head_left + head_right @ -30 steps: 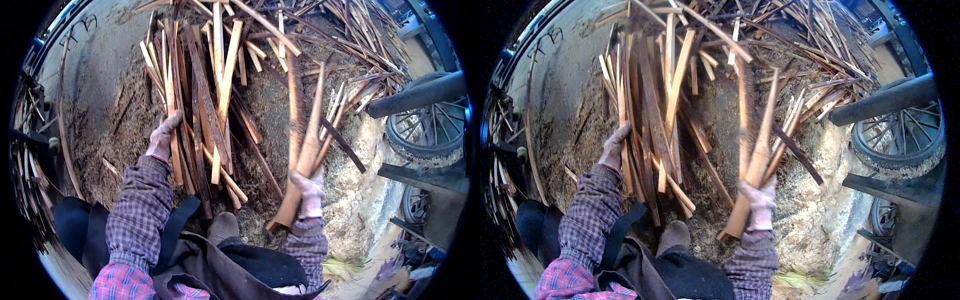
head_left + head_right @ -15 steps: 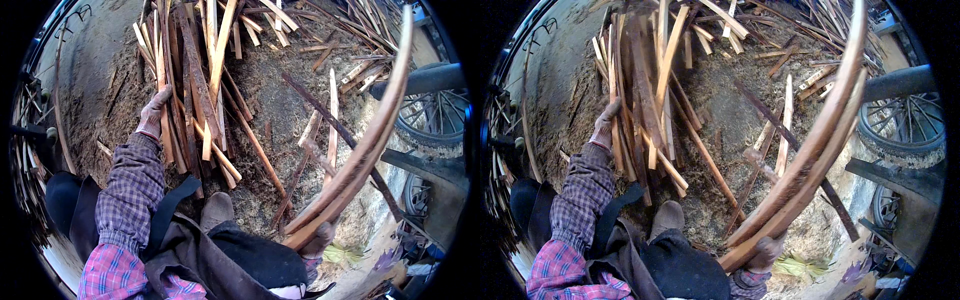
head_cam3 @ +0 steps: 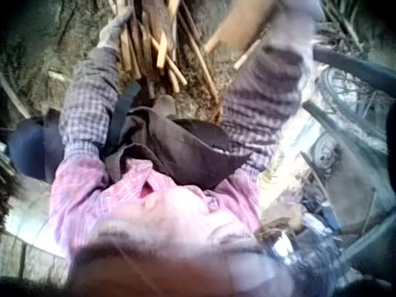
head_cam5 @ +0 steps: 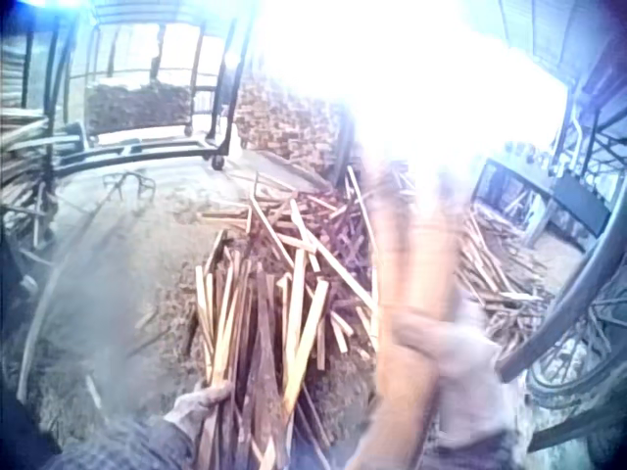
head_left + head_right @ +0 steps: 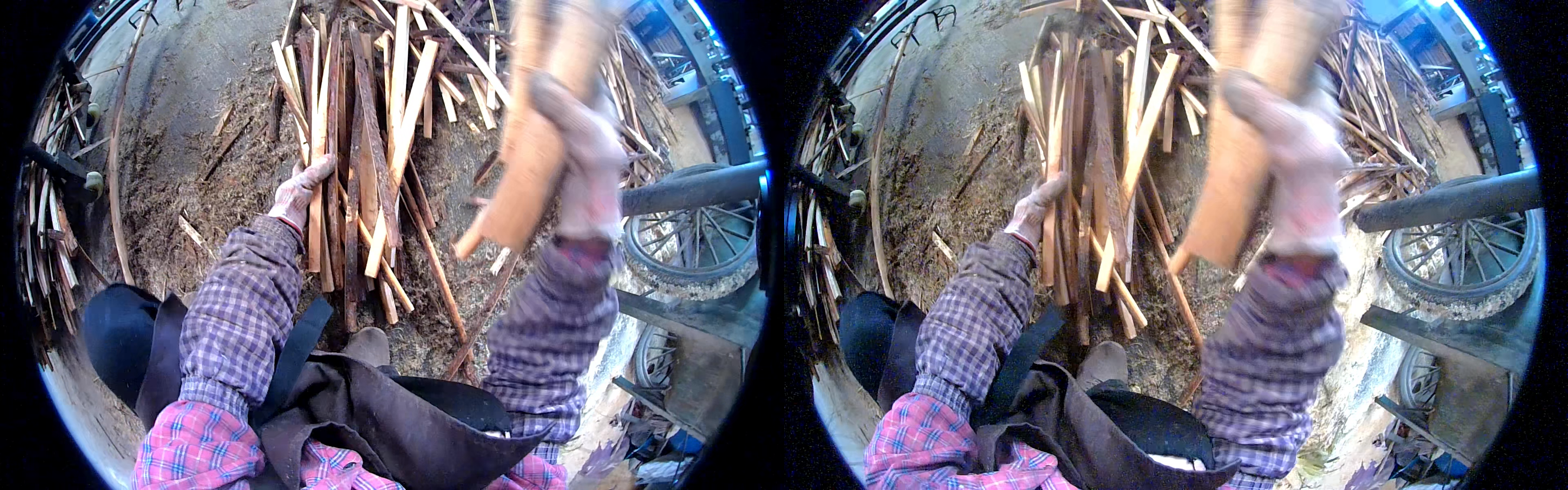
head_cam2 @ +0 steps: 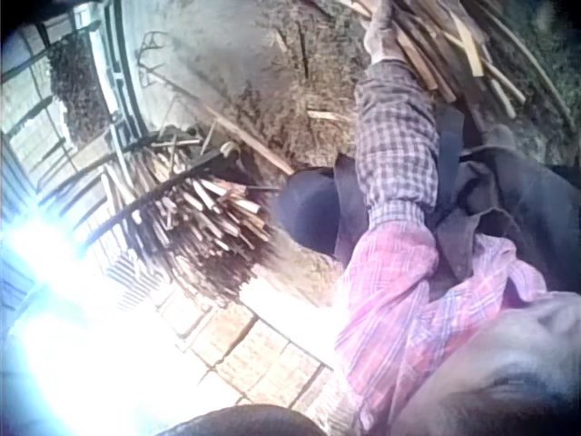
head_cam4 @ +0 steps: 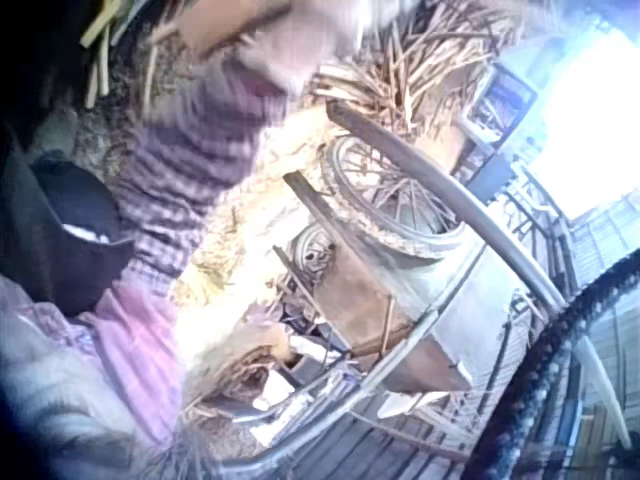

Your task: The person uses a long wooden pole to move a pile of wood strips on the floor, then picks up bundles of the strips by hand and stacks them onto a metal rack.

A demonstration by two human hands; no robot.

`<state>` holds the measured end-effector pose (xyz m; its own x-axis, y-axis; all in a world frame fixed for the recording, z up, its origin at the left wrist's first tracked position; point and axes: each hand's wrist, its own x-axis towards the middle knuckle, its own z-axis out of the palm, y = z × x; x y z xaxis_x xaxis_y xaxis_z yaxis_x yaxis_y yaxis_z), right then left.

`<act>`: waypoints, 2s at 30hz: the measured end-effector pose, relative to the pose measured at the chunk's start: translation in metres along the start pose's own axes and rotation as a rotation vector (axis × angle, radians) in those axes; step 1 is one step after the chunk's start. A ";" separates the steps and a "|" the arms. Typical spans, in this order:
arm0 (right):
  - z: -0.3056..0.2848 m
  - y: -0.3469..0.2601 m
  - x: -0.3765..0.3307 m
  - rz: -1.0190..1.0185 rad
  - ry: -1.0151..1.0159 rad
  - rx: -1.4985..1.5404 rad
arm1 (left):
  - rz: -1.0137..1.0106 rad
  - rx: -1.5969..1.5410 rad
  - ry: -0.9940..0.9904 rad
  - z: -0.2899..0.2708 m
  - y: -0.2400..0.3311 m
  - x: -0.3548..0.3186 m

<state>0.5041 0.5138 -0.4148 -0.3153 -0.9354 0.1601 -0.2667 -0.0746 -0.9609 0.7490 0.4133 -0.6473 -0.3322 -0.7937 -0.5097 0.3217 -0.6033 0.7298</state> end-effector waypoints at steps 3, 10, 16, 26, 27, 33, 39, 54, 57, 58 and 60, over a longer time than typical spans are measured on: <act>0.087 0.022 0.052 0.312 -0.121 -0.498 | 0.056 0.149 0.077 -0.002 0.009 -0.009; 0.181 0.100 0.024 0.619 -0.429 -1.047 | -0.115 -0.291 -0.248 -0.040 0.019 -0.006; 0.208 0.052 -0.027 0.357 -0.373 -1.525 | -0.122 -0.233 -0.176 -0.048 0.012 0.011; 0.036 0.124 0.045 0.120 -0.446 -1.709 | -0.138 -0.163 -0.100 -0.054 0.011 0.023; 0.031 0.138 0.060 0.344 -0.515 -1.761 | -0.139 -0.151 -0.094 -0.055 0.010 0.024; 0.028 0.192 0.075 0.517 -0.587 -1.470 | -0.098 -0.107 -0.062 -0.063 0.009 0.020; -0.019 0.136 0.016 0.632 -0.412 -1.526 | -0.048 -0.063 -0.041 -0.064 0.007 0.042; 0.047 0.173 -0.251 1.112 0.052 -1.352 | -0.006 -0.021 -0.044 -0.045 0.010 0.046; 0.052 0.173 -0.253 1.031 0.272 -1.127 | -0.003 -0.048 -0.037 -0.044 0.007 0.046; 0.048 0.172 -0.253 1.052 0.276 -1.036 | 0.001 -0.043 -0.032 -0.044 0.006 0.046; 0.039 0.172 -0.251 1.136 0.279 -0.965 | 0.002 -0.061 -0.028 -0.042 0.006 0.047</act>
<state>0.5730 0.7227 -0.6288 -0.8855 -0.2375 -0.3993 -0.2125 0.9714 -0.1065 0.7728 0.3690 -0.6857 -0.3558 -0.7927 -0.4950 0.3757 -0.6063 0.7009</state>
